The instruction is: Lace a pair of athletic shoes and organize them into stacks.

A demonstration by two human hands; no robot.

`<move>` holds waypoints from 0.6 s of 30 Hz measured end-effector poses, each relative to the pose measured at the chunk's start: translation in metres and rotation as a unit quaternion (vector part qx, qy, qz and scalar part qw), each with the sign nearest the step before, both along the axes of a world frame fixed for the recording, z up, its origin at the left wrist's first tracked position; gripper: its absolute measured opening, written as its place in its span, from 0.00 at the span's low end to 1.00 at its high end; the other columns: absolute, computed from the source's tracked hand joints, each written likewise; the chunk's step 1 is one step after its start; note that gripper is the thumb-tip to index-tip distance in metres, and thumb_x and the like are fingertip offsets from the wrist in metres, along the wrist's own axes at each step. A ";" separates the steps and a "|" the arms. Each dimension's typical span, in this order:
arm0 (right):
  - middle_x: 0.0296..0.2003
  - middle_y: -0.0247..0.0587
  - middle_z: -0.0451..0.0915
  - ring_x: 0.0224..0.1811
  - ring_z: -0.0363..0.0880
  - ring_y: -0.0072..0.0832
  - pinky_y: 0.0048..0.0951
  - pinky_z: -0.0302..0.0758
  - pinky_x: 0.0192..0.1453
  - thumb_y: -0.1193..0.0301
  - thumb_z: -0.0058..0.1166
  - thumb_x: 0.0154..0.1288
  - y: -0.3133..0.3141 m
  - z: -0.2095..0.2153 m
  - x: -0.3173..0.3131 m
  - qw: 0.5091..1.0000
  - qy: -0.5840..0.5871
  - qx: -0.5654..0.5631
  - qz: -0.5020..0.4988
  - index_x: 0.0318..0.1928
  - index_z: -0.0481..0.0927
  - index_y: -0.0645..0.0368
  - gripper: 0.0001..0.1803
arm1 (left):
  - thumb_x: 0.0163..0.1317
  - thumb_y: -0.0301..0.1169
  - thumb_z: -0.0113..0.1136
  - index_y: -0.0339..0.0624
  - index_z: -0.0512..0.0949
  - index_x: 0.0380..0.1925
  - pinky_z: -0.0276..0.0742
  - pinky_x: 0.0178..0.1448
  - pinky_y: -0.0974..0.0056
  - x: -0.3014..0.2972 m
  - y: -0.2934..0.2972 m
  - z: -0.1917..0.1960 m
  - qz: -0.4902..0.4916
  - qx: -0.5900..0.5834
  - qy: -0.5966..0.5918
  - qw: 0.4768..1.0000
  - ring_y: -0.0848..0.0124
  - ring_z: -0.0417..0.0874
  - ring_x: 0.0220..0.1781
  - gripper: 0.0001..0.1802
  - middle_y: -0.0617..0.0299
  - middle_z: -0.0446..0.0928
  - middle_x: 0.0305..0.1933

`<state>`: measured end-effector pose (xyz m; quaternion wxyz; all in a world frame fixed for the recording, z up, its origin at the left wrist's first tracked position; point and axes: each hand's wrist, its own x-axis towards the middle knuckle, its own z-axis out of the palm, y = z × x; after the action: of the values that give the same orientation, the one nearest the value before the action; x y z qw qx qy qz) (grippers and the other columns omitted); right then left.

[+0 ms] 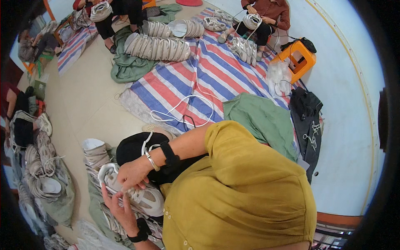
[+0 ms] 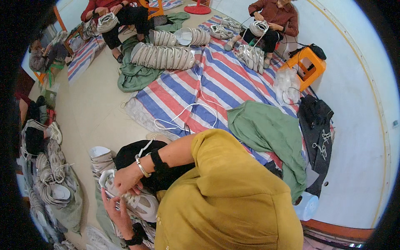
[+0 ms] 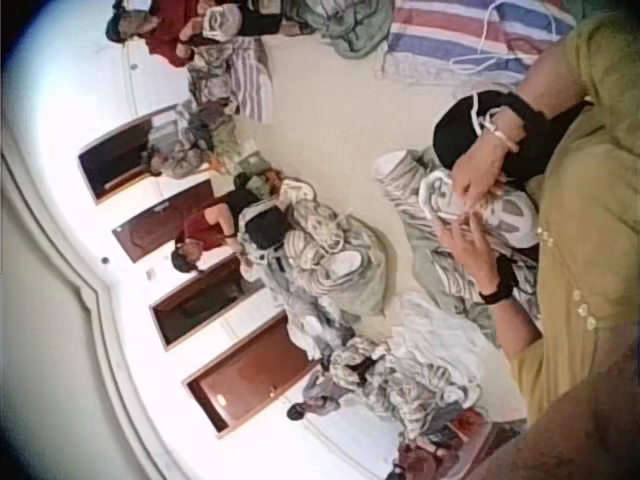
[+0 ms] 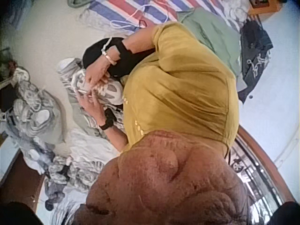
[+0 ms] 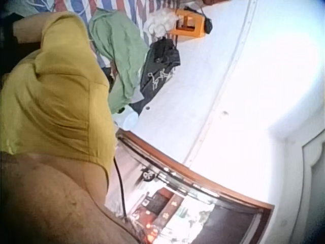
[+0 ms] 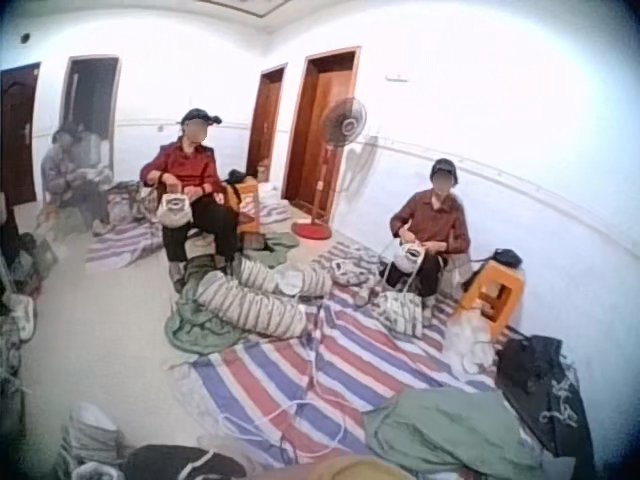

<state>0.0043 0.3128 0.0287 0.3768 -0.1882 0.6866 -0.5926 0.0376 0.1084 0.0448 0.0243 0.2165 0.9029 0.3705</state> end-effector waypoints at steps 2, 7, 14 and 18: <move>0.20 0.41 0.80 0.16 0.80 0.27 0.26 0.77 0.15 0.63 0.47 0.63 0.007 0.002 -0.001 0.994 -0.003 0.059 -0.095 0.24 0.76 0.66 0.18 | 0.55 0.26 0.59 0.37 0.72 0.28 0.48 0.72 0.54 -0.001 0.000 -0.003 -0.015 -0.004 0.015 1.000 0.51 0.57 0.71 0.06 0.46 0.55 0.71; 0.17 0.44 0.80 0.16 0.80 0.31 0.29 0.77 0.20 0.58 0.46 0.63 0.005 0.003 -0.006 0.986 0.041 0.150 -0.056 0.19 0.79 0.66 0.24 | 0.55 0.24 0.59 0.38 0.69 0.30 0.46 0.72 0.53 0.001 0.003 -0.003 -0.019 -0.012 0.019 1.000 0.50 0.52 0.73 0.07 0.45 0.52 0.72; 0.14 0.41 0.78 0.19 0.80 0.37 0.37 0.76 0.26 0.60 0.56 0.52 -0.011 -0.028 -0.009 0.899 0.342 0.263 -0.067 0.20 0.80 0.64 0.18 | 0.53 0.23 0.57 0.38 0.68 0.27 0.45 0.72 0.53 0.008 0.012 -0.011 0.028 -0.006 0.055 0.998 0.50 0.53 0.72 0.06 0.45 0.51 0.72; 0.14 0.38 0.78 0.17 0.80 0.31 0.34 0.76 0.24 0.64 0.54 0.51 0.007 0.003 -0.006 0.953 0.192 0.232 0.031 0.18 0.79 0.60 0.13 | 0.53 0.24 0.57 0.38 0.69 0.27 0.43 0.73 0.53 0.009 0.007 -0.009 -0.002 -0.003 0.057 0.998 0.49 0.51 0.73 0.06 0.43 0.49 0.73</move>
<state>-0.0014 0.3202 0.0320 0.2896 -0.2269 0.8584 -0.3574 0.0465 0.1150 0.0355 -0.0256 0.2391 0.9034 0.3551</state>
